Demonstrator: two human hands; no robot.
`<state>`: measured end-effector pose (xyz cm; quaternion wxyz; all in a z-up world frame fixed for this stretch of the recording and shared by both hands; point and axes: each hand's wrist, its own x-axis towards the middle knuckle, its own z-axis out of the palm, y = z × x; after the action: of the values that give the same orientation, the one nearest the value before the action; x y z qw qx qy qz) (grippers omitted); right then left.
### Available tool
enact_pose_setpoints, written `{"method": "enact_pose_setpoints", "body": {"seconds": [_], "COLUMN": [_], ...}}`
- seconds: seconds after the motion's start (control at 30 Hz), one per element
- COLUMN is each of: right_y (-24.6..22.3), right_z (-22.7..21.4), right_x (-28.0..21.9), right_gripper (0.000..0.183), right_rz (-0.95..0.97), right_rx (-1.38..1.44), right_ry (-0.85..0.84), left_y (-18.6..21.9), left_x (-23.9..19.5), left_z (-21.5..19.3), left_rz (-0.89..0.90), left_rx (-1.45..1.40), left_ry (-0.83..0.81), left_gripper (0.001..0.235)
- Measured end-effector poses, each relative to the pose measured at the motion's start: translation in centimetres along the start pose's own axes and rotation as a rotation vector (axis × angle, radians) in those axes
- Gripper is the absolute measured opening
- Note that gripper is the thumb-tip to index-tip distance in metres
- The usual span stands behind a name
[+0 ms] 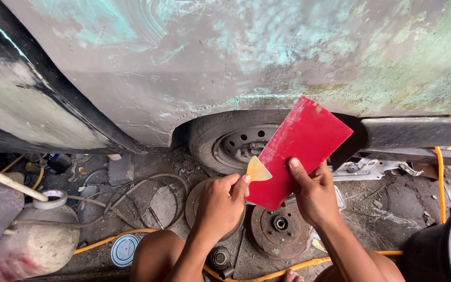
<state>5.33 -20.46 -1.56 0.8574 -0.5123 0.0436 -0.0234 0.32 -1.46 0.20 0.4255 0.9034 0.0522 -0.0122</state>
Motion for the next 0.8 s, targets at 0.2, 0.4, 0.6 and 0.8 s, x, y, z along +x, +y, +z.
{"method": "enact_pose_setpoints", "body": {"seconds": [0.2, 0.4, 0.6, 0.8], "right_y": [-2.3, -1.1, 0.1, -1.5], "right_z": [0.1, 3.0, 0.3, 3.1], "right_x": [0.4, -1.9, 0.1, -2.0], "right_gripper": [0.050, 0.045, 0.043, 0.046], "right_rz": [-0.145, 0.208, -0.098, 0.144], "right_rx": [-0.041, -0.243, -0.145, -0.376], "right_ry": [0.049, 0.033, 0.063, 0.054], "left_y": [0.6, 1.6, 0.8, 1.1], "left_x": [-0.1, -0.4, 0.0, 0.4], "left_z": [-0.4, -0.7, -0.3, -0.2], "left_rz": [-0.069, 0.024, 0.024, -0.011], "left_rx": [-0.132, -0.120, -0.106, -0.150], "left_ry": [-0.035, 0.055, 0.129, 0.109], "left_gripper": [0.043, 0.046, 0.049, 0.046]}}
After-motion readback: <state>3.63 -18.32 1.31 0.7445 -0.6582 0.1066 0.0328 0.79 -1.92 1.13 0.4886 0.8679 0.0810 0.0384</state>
